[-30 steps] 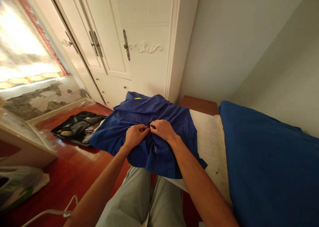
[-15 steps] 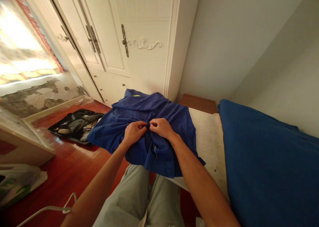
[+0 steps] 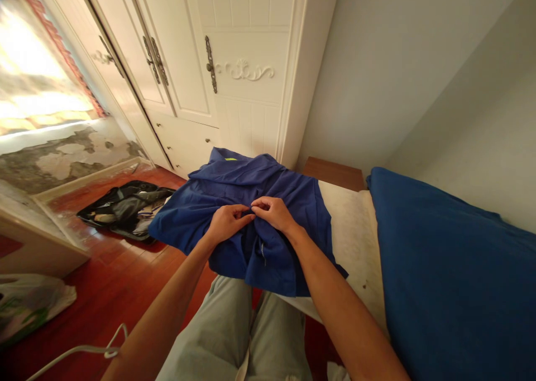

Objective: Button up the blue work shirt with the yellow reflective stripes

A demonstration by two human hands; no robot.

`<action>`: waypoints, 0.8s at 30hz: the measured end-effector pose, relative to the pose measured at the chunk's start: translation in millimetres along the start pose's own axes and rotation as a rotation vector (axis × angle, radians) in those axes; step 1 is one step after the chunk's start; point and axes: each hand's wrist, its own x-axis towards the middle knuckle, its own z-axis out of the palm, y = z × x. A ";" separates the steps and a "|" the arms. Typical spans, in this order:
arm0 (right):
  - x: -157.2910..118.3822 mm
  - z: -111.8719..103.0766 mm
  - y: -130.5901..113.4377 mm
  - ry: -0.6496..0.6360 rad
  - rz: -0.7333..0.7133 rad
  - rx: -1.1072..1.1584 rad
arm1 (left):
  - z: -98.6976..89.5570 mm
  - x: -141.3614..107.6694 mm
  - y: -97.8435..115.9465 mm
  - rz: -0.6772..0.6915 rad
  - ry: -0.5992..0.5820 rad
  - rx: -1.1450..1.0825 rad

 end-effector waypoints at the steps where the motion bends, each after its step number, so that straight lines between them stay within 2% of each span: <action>1: 0.4 0.4 0.2 0.008 -0.008 -0.009 | 0.3 0.2 0.7 -0.020 0.012 0.004; 4: 1.6 -1.1 -0.5 -0.020 -0.040 -0.034 | 0.7 0.8 1.3 -0.043 0.014 -0.014; 8: 2.6 -3.0 -2.9 -0.048 -0.071 -0.071 | -0.1 0.6 -2.3 0.003 -0.013 -0.107; 14: 4.5 2.1 -4.4 0.011 -0.064 -0.091 | 5.3 3.9 -12.9 0.023 0.003 -0.322; 19: 5.9 -2.7 -8.9 0.081 0.050 0.046 | 8.7 5.1 -17.5 -0.013 0.026 -0.609; 24: 5.7 -13.5 -14.3 0.127 0.175 0.254 | 7.0 1.2 -14.9 -0.023 0.090 -0.648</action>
